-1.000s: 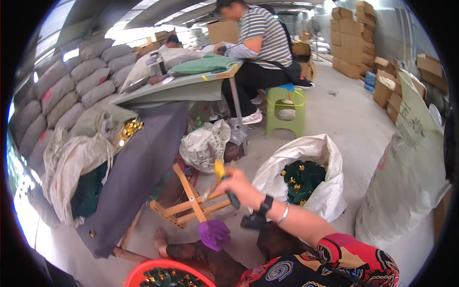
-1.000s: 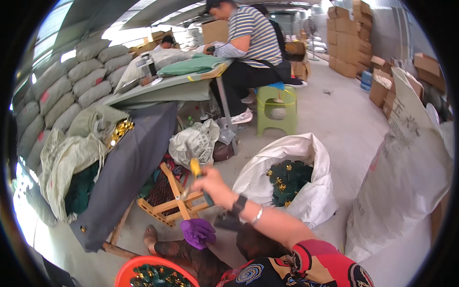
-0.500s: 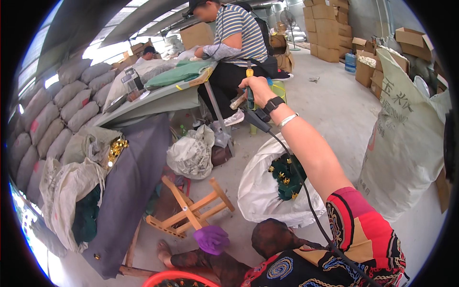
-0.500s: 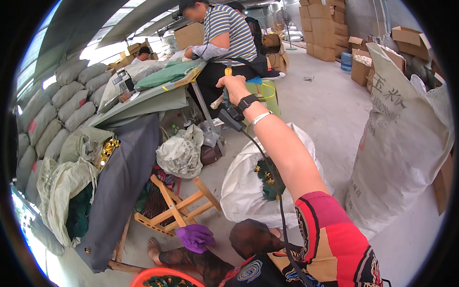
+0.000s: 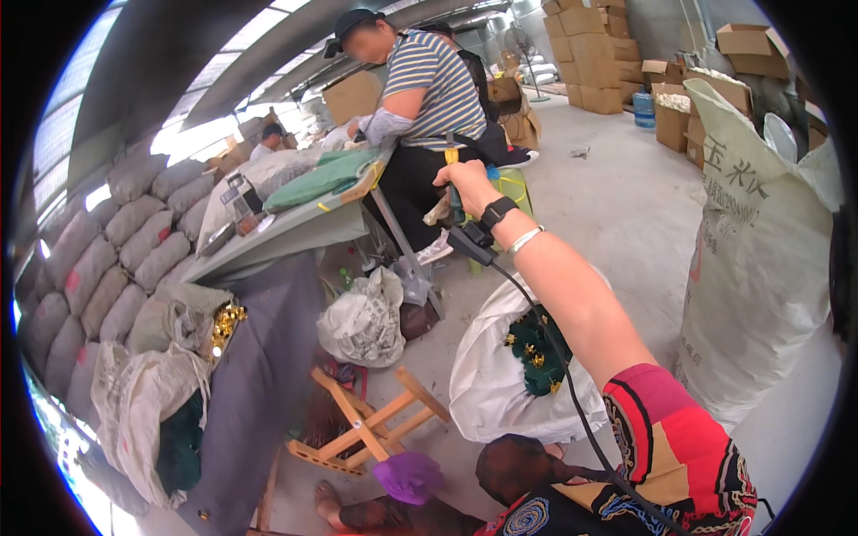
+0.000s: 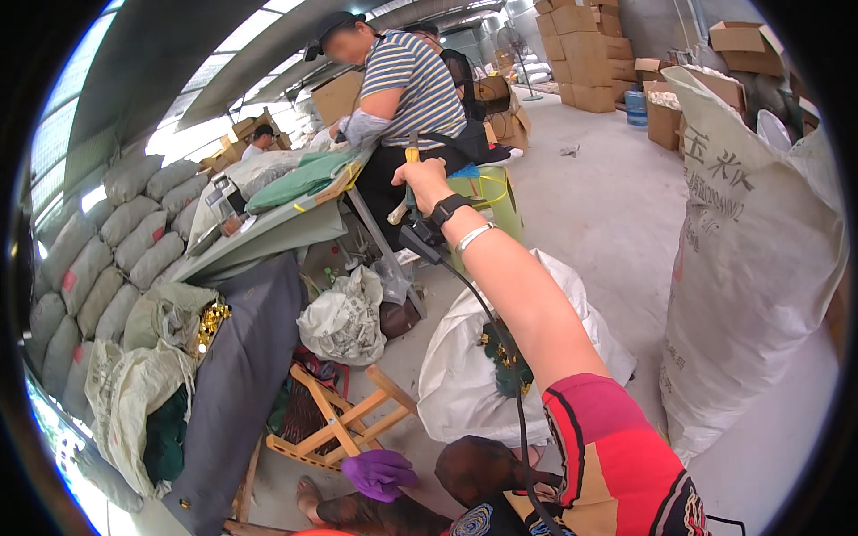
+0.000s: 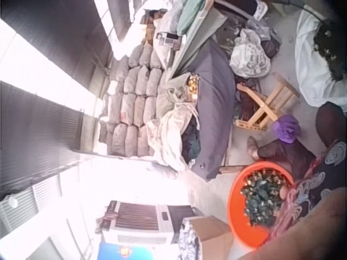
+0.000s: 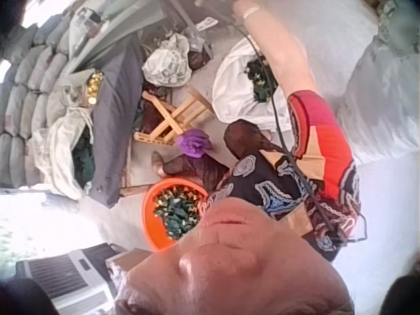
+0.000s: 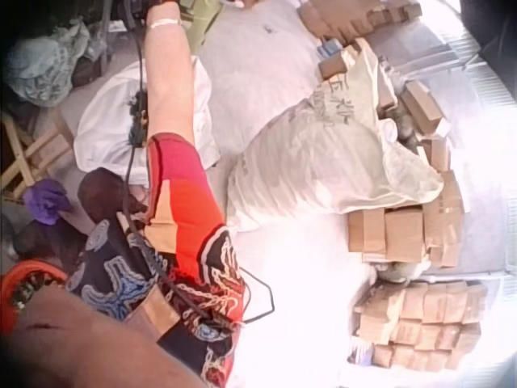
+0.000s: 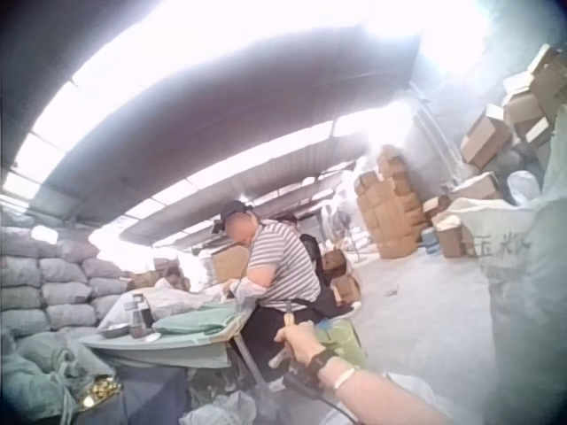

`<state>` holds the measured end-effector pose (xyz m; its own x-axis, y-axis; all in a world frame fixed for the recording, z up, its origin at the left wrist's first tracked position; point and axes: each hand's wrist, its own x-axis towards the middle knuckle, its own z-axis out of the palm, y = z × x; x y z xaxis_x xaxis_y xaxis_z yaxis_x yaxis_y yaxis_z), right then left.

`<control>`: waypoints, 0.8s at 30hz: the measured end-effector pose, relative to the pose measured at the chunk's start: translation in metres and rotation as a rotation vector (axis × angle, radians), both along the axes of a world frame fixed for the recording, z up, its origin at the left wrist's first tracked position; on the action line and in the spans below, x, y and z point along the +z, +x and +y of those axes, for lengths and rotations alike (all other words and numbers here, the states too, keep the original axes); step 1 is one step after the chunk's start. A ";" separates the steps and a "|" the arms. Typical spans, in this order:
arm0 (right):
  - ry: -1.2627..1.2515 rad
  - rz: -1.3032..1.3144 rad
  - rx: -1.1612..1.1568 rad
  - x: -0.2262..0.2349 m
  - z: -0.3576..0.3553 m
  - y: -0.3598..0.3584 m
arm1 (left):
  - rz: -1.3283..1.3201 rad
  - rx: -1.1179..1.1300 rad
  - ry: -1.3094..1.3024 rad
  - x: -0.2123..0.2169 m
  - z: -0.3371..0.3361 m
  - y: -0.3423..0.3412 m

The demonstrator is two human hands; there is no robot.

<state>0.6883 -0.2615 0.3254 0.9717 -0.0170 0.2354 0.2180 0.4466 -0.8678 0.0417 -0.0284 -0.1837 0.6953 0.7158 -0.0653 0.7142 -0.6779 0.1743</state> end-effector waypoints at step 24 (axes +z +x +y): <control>0.135 -0.146 0.147 0.074 0.038 -0.036 | 0.001 0.011 0.021 0.023 0.019 -0.001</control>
<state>0.6525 -0.2230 0.3991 0.9221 0.0808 0.3785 0.2608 0.5927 -0.7620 0.0404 -0.0098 -0.1605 0.6873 0.7246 -0.0506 0.7218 -0.6736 0.1589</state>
